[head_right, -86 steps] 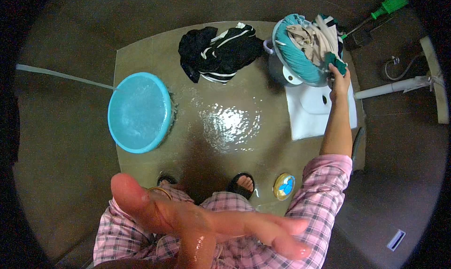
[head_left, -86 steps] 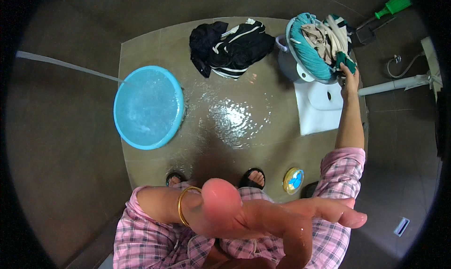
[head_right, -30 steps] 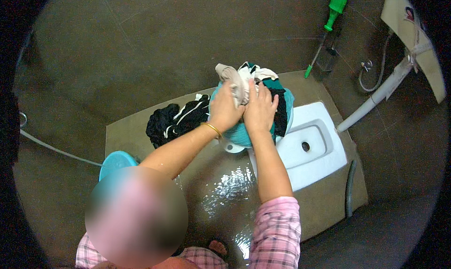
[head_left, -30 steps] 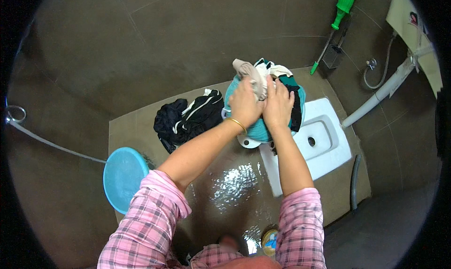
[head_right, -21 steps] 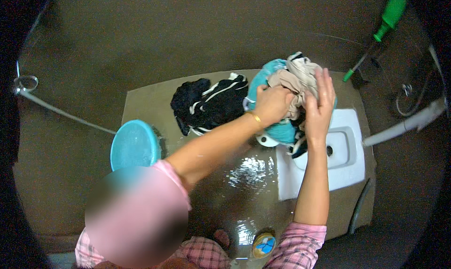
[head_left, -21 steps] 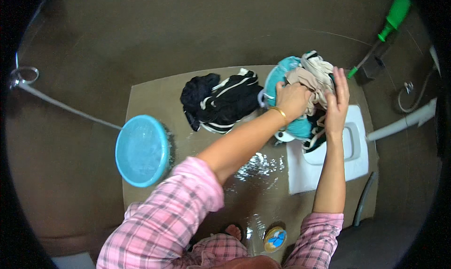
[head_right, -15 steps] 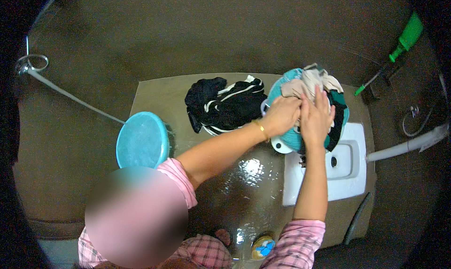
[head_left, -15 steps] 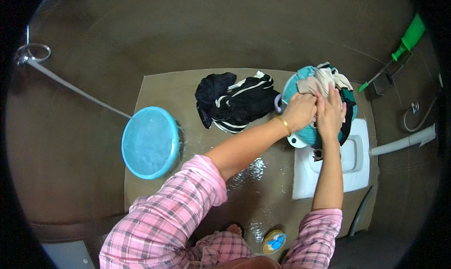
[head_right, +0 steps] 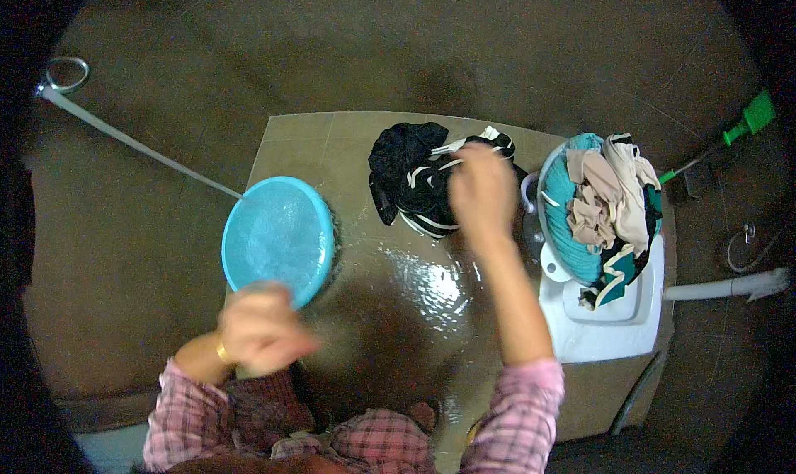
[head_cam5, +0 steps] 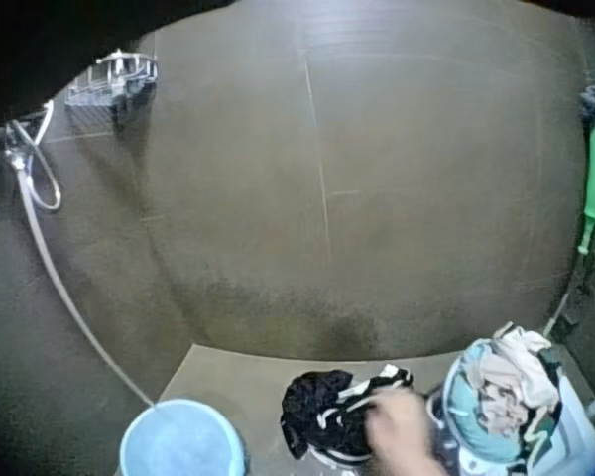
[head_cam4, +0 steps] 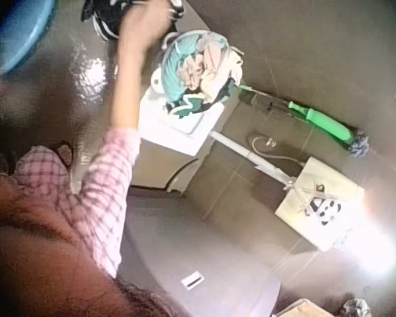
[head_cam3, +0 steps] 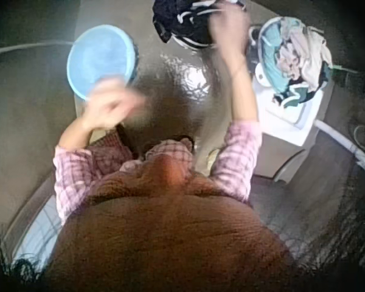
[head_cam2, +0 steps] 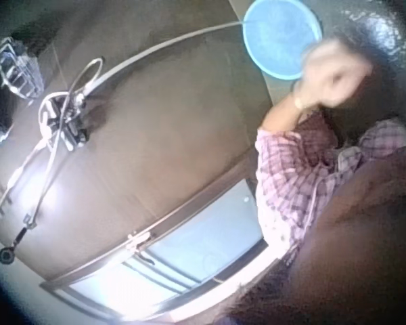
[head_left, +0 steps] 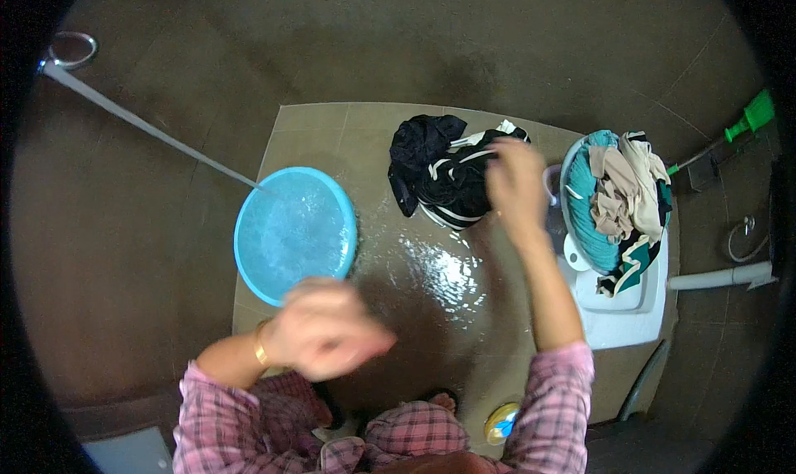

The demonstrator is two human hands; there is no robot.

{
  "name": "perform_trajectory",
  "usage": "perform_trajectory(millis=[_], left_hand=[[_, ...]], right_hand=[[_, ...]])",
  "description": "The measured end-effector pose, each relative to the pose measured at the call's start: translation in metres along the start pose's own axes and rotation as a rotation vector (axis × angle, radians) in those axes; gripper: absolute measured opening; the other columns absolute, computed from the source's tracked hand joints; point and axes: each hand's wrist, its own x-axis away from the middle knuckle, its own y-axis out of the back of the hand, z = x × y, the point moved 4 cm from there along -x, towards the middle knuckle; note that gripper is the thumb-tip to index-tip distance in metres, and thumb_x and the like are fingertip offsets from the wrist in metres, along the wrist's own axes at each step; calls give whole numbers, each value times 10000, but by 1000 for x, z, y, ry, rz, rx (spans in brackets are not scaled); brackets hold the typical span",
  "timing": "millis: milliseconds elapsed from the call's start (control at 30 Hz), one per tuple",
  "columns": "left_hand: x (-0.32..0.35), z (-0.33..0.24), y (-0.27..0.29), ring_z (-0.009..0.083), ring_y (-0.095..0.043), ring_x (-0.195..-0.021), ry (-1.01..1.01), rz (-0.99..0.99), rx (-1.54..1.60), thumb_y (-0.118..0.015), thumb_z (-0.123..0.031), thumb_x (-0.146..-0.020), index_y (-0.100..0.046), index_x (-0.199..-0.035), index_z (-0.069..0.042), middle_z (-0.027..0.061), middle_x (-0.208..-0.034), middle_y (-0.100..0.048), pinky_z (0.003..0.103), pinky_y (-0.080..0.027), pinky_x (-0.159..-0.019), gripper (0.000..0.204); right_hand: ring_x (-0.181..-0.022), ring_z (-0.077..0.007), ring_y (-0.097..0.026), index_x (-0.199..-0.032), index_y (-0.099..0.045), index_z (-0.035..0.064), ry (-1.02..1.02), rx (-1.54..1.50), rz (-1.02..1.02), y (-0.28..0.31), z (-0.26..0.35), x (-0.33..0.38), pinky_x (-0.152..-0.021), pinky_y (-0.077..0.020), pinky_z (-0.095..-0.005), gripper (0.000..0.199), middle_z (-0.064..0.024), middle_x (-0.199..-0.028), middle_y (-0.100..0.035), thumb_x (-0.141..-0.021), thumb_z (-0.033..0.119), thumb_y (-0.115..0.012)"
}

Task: The person sits on the floor and hand-washes dark-colored clothes in a blue basin filled with water. They repeatedly submerge, scrub, and wring out the garments, then rinse them under a running tap before wringing them out again.

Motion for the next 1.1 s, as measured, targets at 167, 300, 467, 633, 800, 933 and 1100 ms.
perform_trajectory(millis=[167, 300, 467, 633, 800, 933, 1100], left_hand=[[40, -60, 71, 125, -465, -396, -439, -548, 421, -589, -75, -842, -573, -624, -100, 12, -606, -535, 242, -319, -332, 220], [69, -76, 80, 73, -362, -455, -216, -574, 283, -437, -355, -956, -590, -1211, -250, -71, -719, -511, 300, -316, -543, 315], [90, -68, 86, 92, -395, -397, -297, -582, 500, -442, -352, -945, -624, -1154, -185, -37, -660, -526, 263, -293, -422, 324], [155, -74, 83, 99, -442, -479, -207, -892, 384, -632, -180, -825, -578, -796, -121, -1, -661, -521, 263, -349, -484, 85], [111, 66, 31, 180, -517, -891, 565, -438, 293, -738, -10, -686, -511, -1215, -14, 101, -1055, -566, 279, -428, -759, 576], [132, 152, -50, 284, -383, -1262, 578, 124, -35, -818, -135, -642, -127, -1459, -47, 175, -1385, -379, 381, -301, -1057, 1074], [122, 173, -154, 241, -440, -1222, 560, 455, 636, -802, -204, -695, -239, -1414, -26, 143, -1349, -455, 383, -328, -1049, 931]], right_hand=[[-1145, -325, -502, -1330, -428, 146, -297, 200, 637, -214, 14, 20, -1027, -295, -508, 674, -172, -1167, -576, -749, 317, -723], [-1222, -340, -429, -1390, -350, 226, -282, 621, 575, -295, 19, 54, -1081, -109, -582, 830, -208, -1148, -566, -681, 377, -754], [-900, -330, -574, -987, -538, 108, 73, 587, 487, -310, -6, 85, -978, -352, -477, 430, -131, -860, -588, -617, 182, -742], [-838, -395, -586, -943, -483, 83, -58, -99, 600, -239, 57, 115, -765, -466, -428, 398, -182, -829, -598, -595, 83, -675], [-849, -182, -554, -1074, -461, 52, -663, -794, 586, -152, 72, 199, -760, -450, -301, 433, -89, -897, -550, -667, 2, -603], [-915, -115, -527, -1133, -444, 37, -897, -1163, 471, -73, 109, 189, -800, -423, -237, 460, -31, -978, -537, -686, -67, -476], [-1048, -208, -511, -1195, -447, 30, -872, -1423, 274, 13, 121, 156, -950, -391, -297, 660, -93, -1087, -536, -538, 83, -485]])
